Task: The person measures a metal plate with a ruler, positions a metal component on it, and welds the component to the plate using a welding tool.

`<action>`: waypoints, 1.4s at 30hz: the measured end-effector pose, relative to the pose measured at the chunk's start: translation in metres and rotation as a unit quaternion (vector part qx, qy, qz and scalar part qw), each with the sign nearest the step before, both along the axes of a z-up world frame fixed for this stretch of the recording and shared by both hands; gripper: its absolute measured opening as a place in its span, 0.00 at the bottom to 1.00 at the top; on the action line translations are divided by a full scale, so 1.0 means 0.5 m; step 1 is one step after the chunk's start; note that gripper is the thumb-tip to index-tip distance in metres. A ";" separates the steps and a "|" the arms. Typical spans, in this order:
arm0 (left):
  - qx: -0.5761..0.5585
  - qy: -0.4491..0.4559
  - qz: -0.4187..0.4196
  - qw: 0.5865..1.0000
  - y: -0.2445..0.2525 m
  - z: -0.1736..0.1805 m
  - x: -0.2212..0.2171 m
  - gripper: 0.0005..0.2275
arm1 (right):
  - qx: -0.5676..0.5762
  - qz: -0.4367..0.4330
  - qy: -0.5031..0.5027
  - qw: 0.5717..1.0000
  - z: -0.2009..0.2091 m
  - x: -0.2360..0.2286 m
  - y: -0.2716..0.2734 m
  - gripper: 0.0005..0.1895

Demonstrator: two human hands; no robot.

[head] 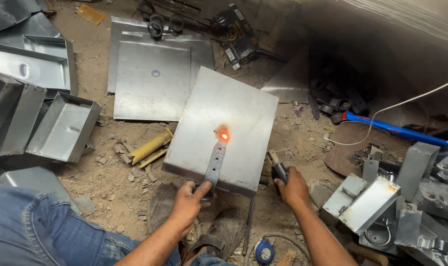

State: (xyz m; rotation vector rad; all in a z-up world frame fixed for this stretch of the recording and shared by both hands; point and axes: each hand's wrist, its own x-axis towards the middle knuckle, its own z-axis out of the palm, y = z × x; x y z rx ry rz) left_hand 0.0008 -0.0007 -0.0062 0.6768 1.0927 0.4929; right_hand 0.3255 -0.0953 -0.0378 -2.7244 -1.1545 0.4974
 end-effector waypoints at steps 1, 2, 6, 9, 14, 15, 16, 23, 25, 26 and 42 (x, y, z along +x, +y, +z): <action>0.000 0.008 -0.006 1.000 -0.001 -0.002 0.001 0.15 | -0.004 0.003 -0.005 1.000 -0.011 0.001 -0.004 0.28; 0.000 0.017 -0.011 1.000 -0.001 -0.004 0.002 0.15 | -0.022 -0.006 -0.003 1.000 -0.019 0.003 -0.009 0.28; 0.006 0.004 -0.012 1.000 -0.001 -0.010 0.003 0.15 | -0.091 -0.031 0.002 0.995 -0.043 -0.005 -0.020 0.27; 0.029 0.071 -0.033 0.997 0.003 -0.011 -0.001 0.16 | -0.131 -0.022 0.010 0.991 -0.064 -0.008 -0.037 0.29; 0.020 0.039 -0.016 0.999 0.001 -0.002 -0.001 0.16 | -0.137 0.016 0.004 0.990 -0.095 0.001 -0.059 0.33; 0.019 0.029 -0.013 0.999 0.001 -0.001 -0.001 0.16 | -0.134 0.014 0.002 0.991 -0.090 0.001 -0.058 0.32; 0.007 0.029 -0.013 0.999 0.001 0.001 -0.001 0.16 | -0.131 0.012 0.001 0.991 -0.081 0.000 -0.056 0.32; 0.087 0.006 -0.007 0.996 0.000 -0.006 -0.007 0.15 | -0.146 -0.004 0.014 0.989 -0.010 -0.006 -0.030 0.34; 0.124 0.012 -0.005 0.992 -0.002 -0.011 -0.011 0.15 | -0.123 -0.020 0.021 0.992 -0.002 0.001 -0.029 0.34; 0.137 0.021 -0.003 0.990 -0.003 -0.014 -0.010 0.14 | -0.109 -0.016 0.023 0.994 0.003 0.005 -0.032 0.34; 0.234 0.084 -0.017 0.968 0.008 -0.057 -0.023 0.13 | 0.164 0.037 0.193 0.967 0.420 -0.233 -0.042 0.27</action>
